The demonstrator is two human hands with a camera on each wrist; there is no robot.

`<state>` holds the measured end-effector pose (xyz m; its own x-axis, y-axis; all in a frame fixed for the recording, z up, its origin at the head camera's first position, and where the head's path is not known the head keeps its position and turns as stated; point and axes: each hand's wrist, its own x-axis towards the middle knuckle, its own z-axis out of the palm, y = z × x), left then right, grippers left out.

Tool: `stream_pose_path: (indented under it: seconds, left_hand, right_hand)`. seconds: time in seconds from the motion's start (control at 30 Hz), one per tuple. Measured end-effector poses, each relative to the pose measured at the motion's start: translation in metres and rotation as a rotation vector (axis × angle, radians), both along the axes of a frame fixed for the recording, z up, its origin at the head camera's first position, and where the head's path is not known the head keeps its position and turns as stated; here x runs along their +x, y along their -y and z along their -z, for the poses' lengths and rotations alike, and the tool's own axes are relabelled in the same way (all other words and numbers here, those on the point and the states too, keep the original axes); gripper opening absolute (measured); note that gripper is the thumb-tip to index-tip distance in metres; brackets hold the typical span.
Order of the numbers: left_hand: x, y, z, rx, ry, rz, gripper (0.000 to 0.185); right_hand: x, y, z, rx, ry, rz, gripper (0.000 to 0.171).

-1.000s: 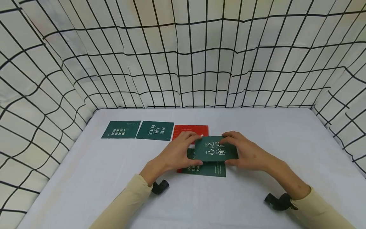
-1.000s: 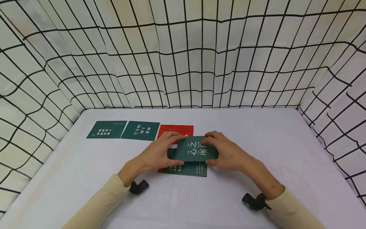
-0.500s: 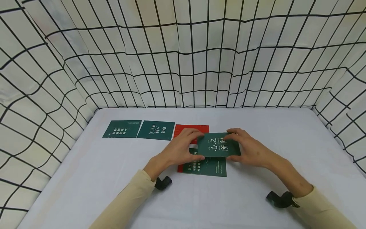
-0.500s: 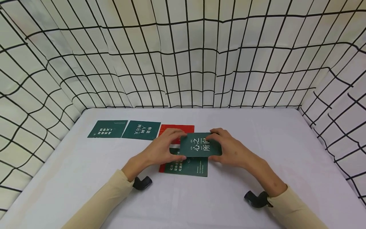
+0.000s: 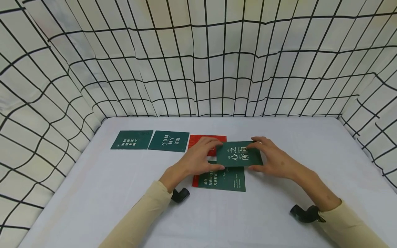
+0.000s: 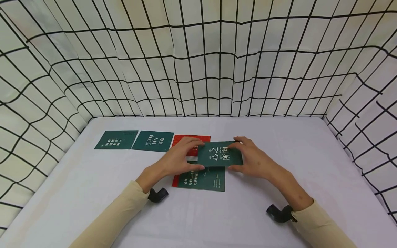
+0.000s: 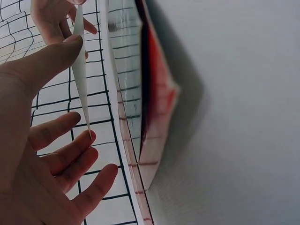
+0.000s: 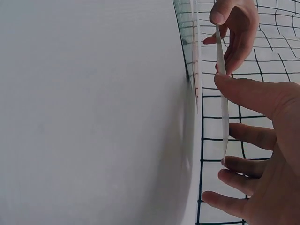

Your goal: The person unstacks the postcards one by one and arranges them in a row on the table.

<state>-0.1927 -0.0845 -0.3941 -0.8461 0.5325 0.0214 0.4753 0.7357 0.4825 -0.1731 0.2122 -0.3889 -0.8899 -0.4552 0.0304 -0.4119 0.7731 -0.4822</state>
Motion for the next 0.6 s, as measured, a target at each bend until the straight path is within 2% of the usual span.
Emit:
stream_pose_path:
  seconds: [0.23, 0.6]
  left_hand:
    - [-0.005, -0.004, 0.000, -0.011, -0.001, -0.004, 0.082]
    - [-0.013, -0.010, 0.002, -0.037, -0.010, 0.003, 0.083]
  right_hand:
    - [-0.004, -0.005, 0.004, 0.000, 0.016, 0.034, 0.066]
    - [-0.010, -0.010, 0.007, -0.022, 0.022, 0.036, 0.066]
